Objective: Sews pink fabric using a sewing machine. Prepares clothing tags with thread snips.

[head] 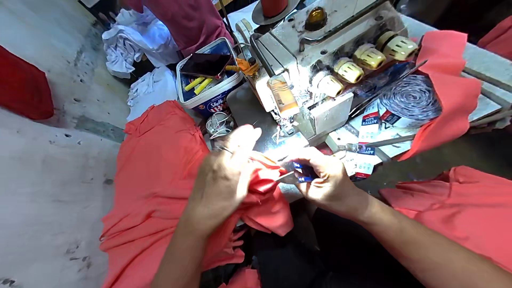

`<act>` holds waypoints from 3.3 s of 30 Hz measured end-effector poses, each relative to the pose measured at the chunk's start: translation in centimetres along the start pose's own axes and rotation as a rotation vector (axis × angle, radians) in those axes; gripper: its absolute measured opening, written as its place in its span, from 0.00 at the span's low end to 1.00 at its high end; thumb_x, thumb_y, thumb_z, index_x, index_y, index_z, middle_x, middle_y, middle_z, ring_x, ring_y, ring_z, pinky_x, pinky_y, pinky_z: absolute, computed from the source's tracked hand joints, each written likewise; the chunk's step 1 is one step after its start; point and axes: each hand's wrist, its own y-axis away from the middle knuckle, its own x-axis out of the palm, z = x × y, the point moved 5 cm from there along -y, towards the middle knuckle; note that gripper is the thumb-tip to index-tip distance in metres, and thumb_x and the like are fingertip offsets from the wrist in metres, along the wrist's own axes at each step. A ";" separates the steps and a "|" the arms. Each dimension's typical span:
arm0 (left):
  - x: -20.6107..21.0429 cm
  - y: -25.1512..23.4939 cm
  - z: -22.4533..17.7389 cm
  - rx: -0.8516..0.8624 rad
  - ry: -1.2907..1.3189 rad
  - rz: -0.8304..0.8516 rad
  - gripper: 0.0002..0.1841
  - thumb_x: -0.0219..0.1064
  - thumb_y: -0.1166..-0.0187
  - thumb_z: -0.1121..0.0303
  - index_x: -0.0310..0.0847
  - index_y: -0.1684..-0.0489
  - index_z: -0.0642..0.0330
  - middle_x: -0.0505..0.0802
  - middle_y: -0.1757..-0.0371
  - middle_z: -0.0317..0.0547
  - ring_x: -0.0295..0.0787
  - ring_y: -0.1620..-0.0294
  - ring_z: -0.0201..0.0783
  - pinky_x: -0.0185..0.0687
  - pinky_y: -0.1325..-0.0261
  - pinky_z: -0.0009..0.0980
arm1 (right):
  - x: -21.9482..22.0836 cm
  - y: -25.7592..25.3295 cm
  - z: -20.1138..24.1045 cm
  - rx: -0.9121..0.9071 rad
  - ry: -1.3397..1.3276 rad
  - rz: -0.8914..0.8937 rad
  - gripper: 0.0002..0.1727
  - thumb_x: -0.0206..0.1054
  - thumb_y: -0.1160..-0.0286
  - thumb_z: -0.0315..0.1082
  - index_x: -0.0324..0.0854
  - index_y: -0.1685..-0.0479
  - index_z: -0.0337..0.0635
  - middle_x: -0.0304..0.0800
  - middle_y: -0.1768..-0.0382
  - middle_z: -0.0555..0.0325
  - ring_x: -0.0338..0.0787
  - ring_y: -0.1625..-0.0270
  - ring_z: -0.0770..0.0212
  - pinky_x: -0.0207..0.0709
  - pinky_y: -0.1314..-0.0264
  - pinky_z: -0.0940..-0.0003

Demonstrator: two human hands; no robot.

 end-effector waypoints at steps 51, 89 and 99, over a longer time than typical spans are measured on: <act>-2.7 0.5 -2.6 0.322 0.250 -0.165 0.13 0.58 0.10 0.56 0.78 0.58 0.54 0.91 0.63 0.39 0.89 0.48 0.27 0.57 0.13 0.41 | -2.4 -1.4 2.1 -0.186 -0.051 0.209 0.15 0.62 0.18 0.37 0.88 0.49 0.34 0.94 0.60 0.49 0.91 0.57 0.68 0.81 0.51 0.77; 4.9 5.3 4.1 -0.556 0.353 0.474 0.44 0.81 0.35 0.61 0.64 0.17 0.72 0.89 0.36 0.66 0.86 0.31 0.59 0.75 0.27 0.60 | 0.3 4.5 -4.5 0.634 -0.244 -0.182 0.11 0.63 0.20 0.30 0.84 0.53 0.30 0.86 0.68 0.65 0.80 0.67 0.87 0.74 0.60 0.90; 3.7 2.2 -3.1 -0.289 -0.065 -0.341 0.16 0.63 0.29 0.80 0.88 0.47 0.78 0.90 0.39 0.73 0.87 0.36 0.68 0.79 0.31 0.57 | 0.4 4.2 -3.6 0.664 -0.138 -0.179 0.11 0.63 0.20 0.30 0.84 0.53 0.29 0.86 0.68 0.61 0.81 0.66 0.82 0.74 0.58 0.85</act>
